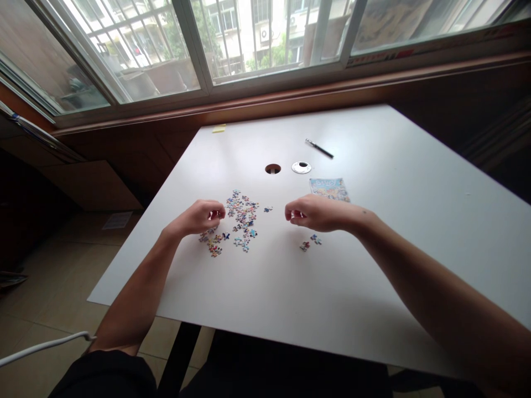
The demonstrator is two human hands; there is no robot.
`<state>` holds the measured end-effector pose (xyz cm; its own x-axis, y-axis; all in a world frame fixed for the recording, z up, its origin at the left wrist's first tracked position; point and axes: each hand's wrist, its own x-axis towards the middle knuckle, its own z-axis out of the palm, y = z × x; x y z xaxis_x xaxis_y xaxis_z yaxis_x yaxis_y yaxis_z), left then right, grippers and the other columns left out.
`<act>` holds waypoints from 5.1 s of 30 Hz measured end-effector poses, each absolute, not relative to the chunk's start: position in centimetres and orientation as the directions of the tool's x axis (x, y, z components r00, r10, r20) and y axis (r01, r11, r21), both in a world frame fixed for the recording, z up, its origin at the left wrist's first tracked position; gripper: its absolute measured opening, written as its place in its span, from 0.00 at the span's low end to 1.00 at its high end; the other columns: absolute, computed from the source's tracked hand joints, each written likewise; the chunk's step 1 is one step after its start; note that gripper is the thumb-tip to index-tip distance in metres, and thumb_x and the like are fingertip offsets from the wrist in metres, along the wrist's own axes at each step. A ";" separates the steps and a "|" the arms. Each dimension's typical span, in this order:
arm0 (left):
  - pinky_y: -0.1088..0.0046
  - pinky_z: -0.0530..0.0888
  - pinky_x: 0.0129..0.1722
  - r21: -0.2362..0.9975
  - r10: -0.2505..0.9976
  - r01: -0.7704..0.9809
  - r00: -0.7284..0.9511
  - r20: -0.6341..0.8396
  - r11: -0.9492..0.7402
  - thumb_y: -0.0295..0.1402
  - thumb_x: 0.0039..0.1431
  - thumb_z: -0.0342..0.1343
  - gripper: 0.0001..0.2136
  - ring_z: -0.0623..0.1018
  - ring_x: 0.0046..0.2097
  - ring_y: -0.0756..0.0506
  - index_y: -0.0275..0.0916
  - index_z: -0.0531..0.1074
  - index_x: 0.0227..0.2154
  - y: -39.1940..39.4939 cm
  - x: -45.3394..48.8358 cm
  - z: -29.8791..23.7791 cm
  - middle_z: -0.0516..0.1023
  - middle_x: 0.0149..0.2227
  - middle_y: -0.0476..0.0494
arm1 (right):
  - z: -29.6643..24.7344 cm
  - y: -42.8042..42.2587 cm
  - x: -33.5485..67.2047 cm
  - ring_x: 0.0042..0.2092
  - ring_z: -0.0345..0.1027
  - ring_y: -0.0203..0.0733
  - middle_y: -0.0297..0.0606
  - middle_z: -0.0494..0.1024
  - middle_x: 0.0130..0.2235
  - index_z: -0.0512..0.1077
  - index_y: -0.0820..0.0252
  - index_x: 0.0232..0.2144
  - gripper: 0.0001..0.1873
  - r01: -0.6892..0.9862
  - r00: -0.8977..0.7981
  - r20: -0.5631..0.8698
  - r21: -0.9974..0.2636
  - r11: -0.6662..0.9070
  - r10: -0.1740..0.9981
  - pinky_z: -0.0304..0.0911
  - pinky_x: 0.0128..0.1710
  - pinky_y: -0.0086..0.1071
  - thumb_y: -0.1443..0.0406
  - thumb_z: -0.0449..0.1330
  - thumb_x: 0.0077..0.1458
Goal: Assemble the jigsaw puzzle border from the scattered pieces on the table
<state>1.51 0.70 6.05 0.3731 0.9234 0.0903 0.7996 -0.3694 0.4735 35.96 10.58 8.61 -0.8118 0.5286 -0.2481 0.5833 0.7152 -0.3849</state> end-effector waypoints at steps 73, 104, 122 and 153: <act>0.71 0.72 0.41 0.313 0.989 0.941 0.099 0.111 -0.129 0.36 0.63 0.55 0.09 0.77 0.38 0.46 0.41 0.77 0.39 2.0 -1.8 3.8 0.76 0.39 0.45 | 8.8 10.3 36.3 0.31 0.66 0.40 0.40 0.77 0.37 0.74 0.55 0.35 0.07 0.658 -0.749 -0.358 -0.301 0.690 0.558 0.55 0.29 0.32 0.67 0.56 0.56; 0.74 0.79 0.36 0.610 0.868 0.618 0.376 0.325 -0.496 0.34 0.62 0.59 0.06 0.80 0.32 0.50 0.38 0.77 0.38 -1.7 10.0 5.5 0.82 0.33 0.46 | 6.6 5.7 31.6 0.32 0.67 0.35 0.35 0.78 0.34 0.71 0.59 0.36 0.03 0.190 -0.881 0.171 -0.727 0.660 0.442 0.59 0.33 0.28 0.65 0.60 0.60; 0.71 0.71 0.38 0.402 0.947 0.858 0.299 0.114 -0.319 0.38 0.60 0.61 0.06 0.76 0.37 0.46 0.44 0.82 0.35 1.2 1.8 4.9 0.78 0.37 0.45 | 6.6 10.3 34.8 0.33 0.69 0.39 0.41 0.76 0.37 0.74 0.59 0.33 0.03 0.600 -0.800 -0.254 -0.336 0.726 0.544 0.58 0.30 0.31 0.69 0.64 0.54; 0.65 0.72 0.44 0.414 0.906 0.806 0.363 0.220 -0.423 0.35 0.62 0.61 0.05 0.75 0.42 0.43 0.43 0.81 0.34 0.6 4.9 4.3 0.77 0.37 0.44 | 4.6 11.4 34.3 0.30 0.68 0.37 0.38 0.79 0.31 0.79 0.60 0.32 0.07 0.591 -0.737 -0.027 -0.511 0.625 0.675 0.61 0.31 0.31 0.72 0.62 0.51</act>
